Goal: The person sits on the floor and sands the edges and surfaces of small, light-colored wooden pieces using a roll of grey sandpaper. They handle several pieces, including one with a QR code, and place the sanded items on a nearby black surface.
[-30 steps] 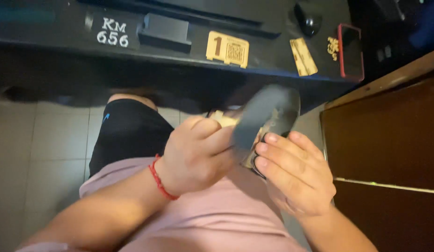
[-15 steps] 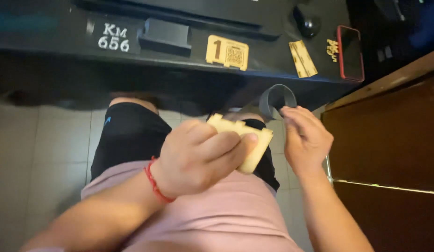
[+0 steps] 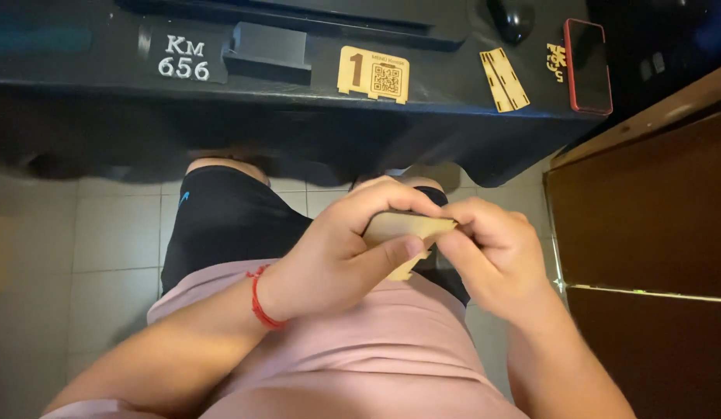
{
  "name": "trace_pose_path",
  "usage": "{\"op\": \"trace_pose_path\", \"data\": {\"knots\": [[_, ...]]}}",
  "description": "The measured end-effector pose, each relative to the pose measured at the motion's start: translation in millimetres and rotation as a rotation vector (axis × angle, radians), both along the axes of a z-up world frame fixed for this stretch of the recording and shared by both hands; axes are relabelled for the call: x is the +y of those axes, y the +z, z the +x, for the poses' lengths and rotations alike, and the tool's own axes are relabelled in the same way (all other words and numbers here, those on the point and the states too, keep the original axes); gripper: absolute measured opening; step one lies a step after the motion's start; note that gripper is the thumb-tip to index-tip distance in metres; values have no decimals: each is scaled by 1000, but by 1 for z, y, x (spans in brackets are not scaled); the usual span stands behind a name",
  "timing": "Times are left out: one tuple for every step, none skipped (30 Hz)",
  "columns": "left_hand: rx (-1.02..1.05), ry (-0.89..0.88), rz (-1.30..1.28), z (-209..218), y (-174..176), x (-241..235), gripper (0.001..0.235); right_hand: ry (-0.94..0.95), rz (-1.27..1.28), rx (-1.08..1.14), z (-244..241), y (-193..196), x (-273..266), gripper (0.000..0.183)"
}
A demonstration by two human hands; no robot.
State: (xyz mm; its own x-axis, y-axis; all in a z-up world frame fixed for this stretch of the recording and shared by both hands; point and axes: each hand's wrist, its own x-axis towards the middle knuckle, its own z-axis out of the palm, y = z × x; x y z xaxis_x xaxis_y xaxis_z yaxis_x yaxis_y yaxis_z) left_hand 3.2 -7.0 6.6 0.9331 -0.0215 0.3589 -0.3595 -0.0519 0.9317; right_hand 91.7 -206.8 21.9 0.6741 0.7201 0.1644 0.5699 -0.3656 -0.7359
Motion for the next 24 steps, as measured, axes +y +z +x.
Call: {"op": "trace_pose_path", "data": {"knots": [[12, 58, -8, -1, -1, -2, 25, -27, -9, -13, -1, 2, 4, 17], [23, 119, -15, -2, -1, -3, 24, -52, -19, -27, 0, 4, 8, 25], [23, 116, -12, -2, -1, -4, 24, -55, -16, -27, -1, 3, 8, 25], [48, 165, -74, -4, -1, -5, 20, -53, 37, -32, -2, 1, 8, 23], [73, 215, -135, -5, -2, -6, 21, -51, 90, -37, -3, 0, 8, 22], [73, 217, -134, -5, -5, -4, 21, -49, 92, -36, -1, -8, 4, 22], [41, 207, -203, -4, -8, -3, 23, -152, 236, 33, 1, -16, 1, 25], [5, 195, -273, -3, -11, -2, 25, -254, 380, 98, 4, -24, -3, 31], [0, 195, -271, -2, -13, -1, 25, -253, 382, 95, 4, -24, 4, 31], [33, 144, -204, 0, -15, -2, 33, -324, 597, 238, 3, -23, 9, 31], [64, 93, -137, 1, -17, -2, 44, -391, 812, 381, 3, -22, 15, 33], [58, 95, -138, 1, -19, -6, 44, -386, 812, 377, -1, -25, 19, 33], [5, 110, -139, 1, -22, -9, 37, -385, 865, 505, -5, -28, 24, 28], [-46, 130, -139, 1, -24, -12, 32, -380, 914, 638, -9, -32, 29, 24], [-51, 137, -140, 1, -24, -14, 32, -372, 912, 638, -13, -36, 30, 24], [70, 167, -255, 0, -25, -16, 39, -341, 851, 638, -17, -40, 31, 28], [190, 197, -371, 0, -25, -18, 46, -310, 791, 636, -21, -45, 32, 33], [188, 206, -374, -1, -19, -15, 46, -301, 785, 639, -20, -44, 30, 33], [141, 156, -342, -1, -13, -11, 31, -282, 733, 609, -19, -44, 28, 35], [96, 103, -310, -1, -8, -9, 22, -267, 679, 579, -19, -43, 25, 38], [96, 110, -315, 0, -6, -6, 22, -261, 673, 581, -15, -43, 21, 38], [73, 111, -281, 0, -5, -5, 25, -278, 631, 552, -13, -43, 17, 38], [51, 111, -247, 0, -5, -3, 30, -294, 590, 522, -12, -43, 12, 40], [50, 115, -252, 0, -5, -2, 30, -292, 584, 521, -5, -44, 6, 40]]}}
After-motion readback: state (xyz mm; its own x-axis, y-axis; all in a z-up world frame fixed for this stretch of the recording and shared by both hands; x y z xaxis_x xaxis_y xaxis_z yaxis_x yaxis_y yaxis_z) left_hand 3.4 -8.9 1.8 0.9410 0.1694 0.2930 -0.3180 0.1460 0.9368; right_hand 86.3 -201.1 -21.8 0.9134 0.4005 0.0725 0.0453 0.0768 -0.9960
